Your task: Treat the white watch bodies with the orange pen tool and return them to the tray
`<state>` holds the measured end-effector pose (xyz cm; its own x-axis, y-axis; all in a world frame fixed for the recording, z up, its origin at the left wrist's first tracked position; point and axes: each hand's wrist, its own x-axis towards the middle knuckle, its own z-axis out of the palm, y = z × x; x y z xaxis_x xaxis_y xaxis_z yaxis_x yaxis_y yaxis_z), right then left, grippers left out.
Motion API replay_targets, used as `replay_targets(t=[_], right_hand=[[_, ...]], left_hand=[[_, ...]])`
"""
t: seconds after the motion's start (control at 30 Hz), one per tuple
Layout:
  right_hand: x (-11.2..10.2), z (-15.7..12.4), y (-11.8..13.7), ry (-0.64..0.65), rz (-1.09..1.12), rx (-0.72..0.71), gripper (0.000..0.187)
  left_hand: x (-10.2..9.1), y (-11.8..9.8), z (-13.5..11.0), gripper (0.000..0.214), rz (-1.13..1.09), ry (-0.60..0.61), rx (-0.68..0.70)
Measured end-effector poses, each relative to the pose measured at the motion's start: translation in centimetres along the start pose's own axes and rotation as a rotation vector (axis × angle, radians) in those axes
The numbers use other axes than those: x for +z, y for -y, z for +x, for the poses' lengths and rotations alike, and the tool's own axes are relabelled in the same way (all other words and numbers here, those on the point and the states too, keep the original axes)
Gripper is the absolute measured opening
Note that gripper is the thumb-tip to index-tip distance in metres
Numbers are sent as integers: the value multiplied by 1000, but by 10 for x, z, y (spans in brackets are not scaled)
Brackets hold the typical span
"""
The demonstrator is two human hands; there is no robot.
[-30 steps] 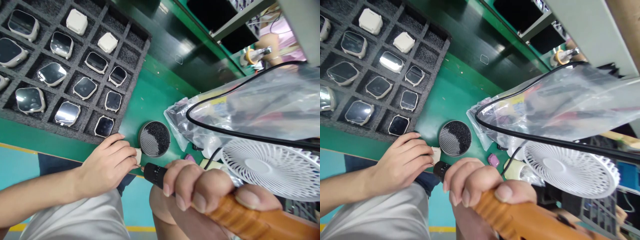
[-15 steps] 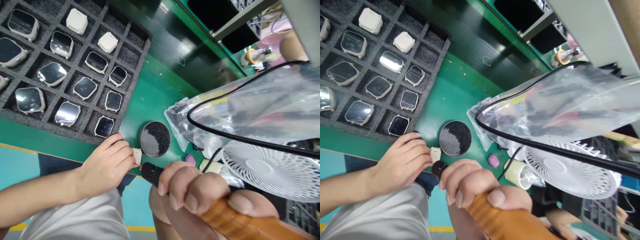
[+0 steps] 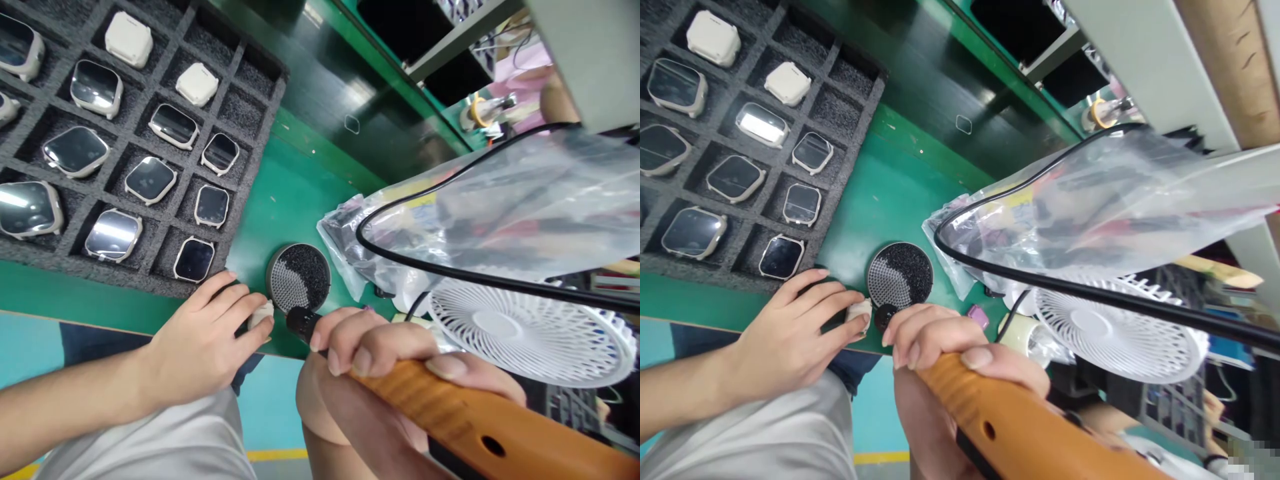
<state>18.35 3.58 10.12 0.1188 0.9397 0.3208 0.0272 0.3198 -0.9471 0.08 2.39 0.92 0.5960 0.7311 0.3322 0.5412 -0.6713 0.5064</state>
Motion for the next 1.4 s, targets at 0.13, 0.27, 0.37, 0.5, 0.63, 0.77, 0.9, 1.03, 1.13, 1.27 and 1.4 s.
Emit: replay_targets(t=[0.13,0.27,0.37,0.5,0.63,0.77,0.9,1.03,1.13,1.27,1.4], right_hand=[[3,-1,-6,-25,-7,2,62],[4,-3,-7,-22,-24,7,49],[3,-6,-7,-23,-45,19,27],[1,-7,-6,-45,-52,17,34],[1,-10,-5,-46,-94,31,28],[-1,-16,-6,-54,-120,71,23],[-8,-17,-8,-38,-81,89,35],[-16,-12,-7,86,-18,75,41],[-16,-10,-4,96,-19,82,31],[-5,-11,-2,29,-66,85,23],[7,-8,-4,-26,-54,79,21]], left_hand=[[0,0,-2,31,-9,6,0],[1,0,-2,32,-4,7,7],[2,0,-1,35,6,21,-3],[2,0,0,34,15,23,-1],[1,0,-1,34,5,23,1],[1,-1,0,34,-1,12,-6],[1,-1,1,33,0,1,-13],[1,-1,1,34,-2,-4,-20],[1,-1,1,34,1,-6,-17],[0,-2,0,33,12,0,-8],[0,-2,0,31,2,1,-16]])
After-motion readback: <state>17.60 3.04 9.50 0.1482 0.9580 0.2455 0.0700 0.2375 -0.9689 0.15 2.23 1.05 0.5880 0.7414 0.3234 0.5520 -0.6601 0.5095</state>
